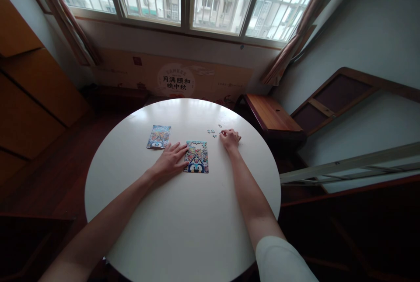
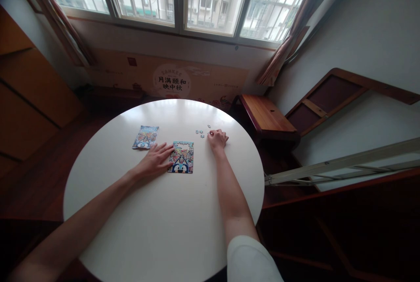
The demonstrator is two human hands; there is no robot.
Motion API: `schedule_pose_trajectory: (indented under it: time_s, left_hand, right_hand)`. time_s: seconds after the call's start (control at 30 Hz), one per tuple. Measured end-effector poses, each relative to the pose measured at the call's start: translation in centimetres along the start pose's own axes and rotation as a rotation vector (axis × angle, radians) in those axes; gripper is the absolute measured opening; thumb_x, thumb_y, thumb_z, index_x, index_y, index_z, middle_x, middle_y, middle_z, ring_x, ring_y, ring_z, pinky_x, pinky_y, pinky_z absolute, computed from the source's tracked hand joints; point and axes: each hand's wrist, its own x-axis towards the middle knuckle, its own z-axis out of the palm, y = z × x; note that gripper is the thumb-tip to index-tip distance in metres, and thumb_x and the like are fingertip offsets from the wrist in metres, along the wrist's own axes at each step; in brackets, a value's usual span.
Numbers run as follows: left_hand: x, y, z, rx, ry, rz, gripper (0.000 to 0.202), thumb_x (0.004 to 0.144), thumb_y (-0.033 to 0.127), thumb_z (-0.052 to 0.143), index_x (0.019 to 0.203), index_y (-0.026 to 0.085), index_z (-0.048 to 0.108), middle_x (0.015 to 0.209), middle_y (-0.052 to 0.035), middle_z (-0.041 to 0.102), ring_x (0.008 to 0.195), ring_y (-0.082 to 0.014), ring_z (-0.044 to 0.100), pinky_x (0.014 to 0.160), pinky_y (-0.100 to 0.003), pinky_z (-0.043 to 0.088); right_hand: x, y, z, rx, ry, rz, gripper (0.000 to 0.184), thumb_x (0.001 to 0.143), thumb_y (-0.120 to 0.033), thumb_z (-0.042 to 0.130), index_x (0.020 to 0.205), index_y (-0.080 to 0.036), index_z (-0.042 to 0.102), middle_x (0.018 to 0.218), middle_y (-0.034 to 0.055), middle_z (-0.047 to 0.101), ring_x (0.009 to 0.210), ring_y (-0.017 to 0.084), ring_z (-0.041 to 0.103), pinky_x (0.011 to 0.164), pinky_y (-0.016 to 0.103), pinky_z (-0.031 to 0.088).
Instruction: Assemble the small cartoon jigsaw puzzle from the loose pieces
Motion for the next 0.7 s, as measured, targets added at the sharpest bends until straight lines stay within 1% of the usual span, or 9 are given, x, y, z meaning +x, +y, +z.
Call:
schedule_pose_trajectory:
  time_s: [0.17, 0.27, 0.33, 0.4, 0.47, 0.53, 0.63, 0.7]
  left_hand:
    - [-0.02, 0.00, 0.03, -0.001, 0.003, 0.000, 0.064, 0.089, 0.061, 0.034, 0.143, 0.026, 0.036, 0.149, -0.0031, 0.035, 0.140, -0.0295, 0.022, 0.114, -0.051, 0.012]
    - [0.00, -0.05, 0.13, 0.002, 0.000, -0.002, 0.063, 0.089, 0.061, 0.034, 0.143, 0.026, 0.036, 0.149, -0.0030, 0.035, 0.140, -0.0295, 0.022, 0.114, -0.052, 0.011]
    - [0.01, -0.07, 0.16, 0.004, -0.003, -0.002, 0.063, 0.090, 0.061, 0.034, 0.143, 0.026, 0.036, 0.150, -0.0030, 0.034, 0.140, -0.0296, 0.022, 0.114, -0.052, 0.011]
    - [0.00, -0.06, 0.16, 0.004, -0.002, 0.000, 0.064, 0.090, 0.061, 0.034, 0.143, 0.026, 0.036, 0.150, -0.0031, 0.034, 0.140, -0.0298, 0.022, 0.114, -0.052, 0.011]
    - [-0.02, -0.05, 0.13, 0.001, 0.003, 0.002, 0.064, 0.090, 0.061, 0.035, 0.143, 0.026, 0.036, 0.150, -0.0033, 0.034, 0.140, -0.0298, 0.022, 0.114, -0.052, 0.012]
    - [-0.03, -0.03, 0.11, -0.001, 0.007, 0.003, 0.064, 0.089, 0.061, 0.034, 0.143, 0.026, 0.036, 0.150, -0.0033, 0.034, 0.140, -0.0297, 0.022, 0.113, -0.052, 0.012]
    - [-0.01, -0.04, 0.11, -0.005, 0.006, -0.001, 0.064, 0.089, 0.061, 0.035, 0.142, 0.026, 0.037, 0.149, -0.0030, 0.035, 0.140, -0.0296, 0.022, 0.114, -0.052, 0.013]
    - [0.00, -0.06, 0.14, -0.006, 0.006, -0.006, 0.064, 0.089, 0.061, 0.035, 0.142, 0.026, 0.037, 0.149, -0.0029, 0.035, 0.140, -0.0295, 0.023, 0.114, -0.051, 0.013]
  right_hand:
    - [-0.05, -0.22, -0.24, 0.009, -0.002, 0.034, 0.025, 0.078, -0.038, 0.056, 0.092, -0.023, 0.071, 0.106, 0.0082, 0.063, 0.103, 0.029, 0.049, 0.091, 0.044, 0.033]
    - [-0.02, -0.16, -0.39, 0.053, -0.017, 0.046, 0.024, 0.076, -0.039, 0.057, 0.090, -0.023, 0.069, 0.099, 0.0061, 0.066, 0.102, 0.028, 0.051, 0.092, 0.044, 0.034]
    - [-0.01, 0.01, -0.45, 0.126, -0.021, 0.026, 0.022, 0.076, -0.037, 0.058, 0.089, -0.023, 0.067, 0.093, 0.0039, 0.068, 0.097, 0.024, 0.055, 0.092, 0.043, 0.036]
    - [0.00, 0.25, -0.46, 0.252, -0.030, -0.011, 0.023, 0.076, -0.033, 0.057, 0.094, -0.021, 0.065, 0.091, 0.0032, 0.068, 0.086, 0.020, 0.059, 0.088, 0.039, 0.041]
    - [0.03, 0.48, -0.40, 0.388, -0.039, -0.061, 0.029, 0.077, -0.031, 0.055, 0.102, -0.019, 0.064, 0.093, 0.0049, 0.069, 0.077, 0.017, 0.060, 0.080, 0.034, 0.046]
    - [0.13, 0.60, -0.32, 0.484, -0.032, -0.102, 0.033, 0.077, -0.030, 0.054, 0.106, -0.016, 0.064, 0.096, 0.0078, 0.068, 0.075, 0.017, 0.060, 0.074, 0.032, 0.049]
    - [0.43, 0.32, -0.27, 0.576, -0.040, -0.111, 0.030, 0.076, -0.033, 0.056, 0.097, -0.015, 0.068, 0.101, 0.0104, 0.068, 0.076, 0.017, 0.062, 0.075, 0.033, 0.051]
    - [0.67, -0.26, -0.40, 0.631, -0.090, -0.115, 0.027, 0.075, -0.035, 0.060, 0.091, -0.015, 0.070, 0.097, 0.0102, 0.070, 0.078, 0.018, 0.063, 0.076, 0.033, 0.052]
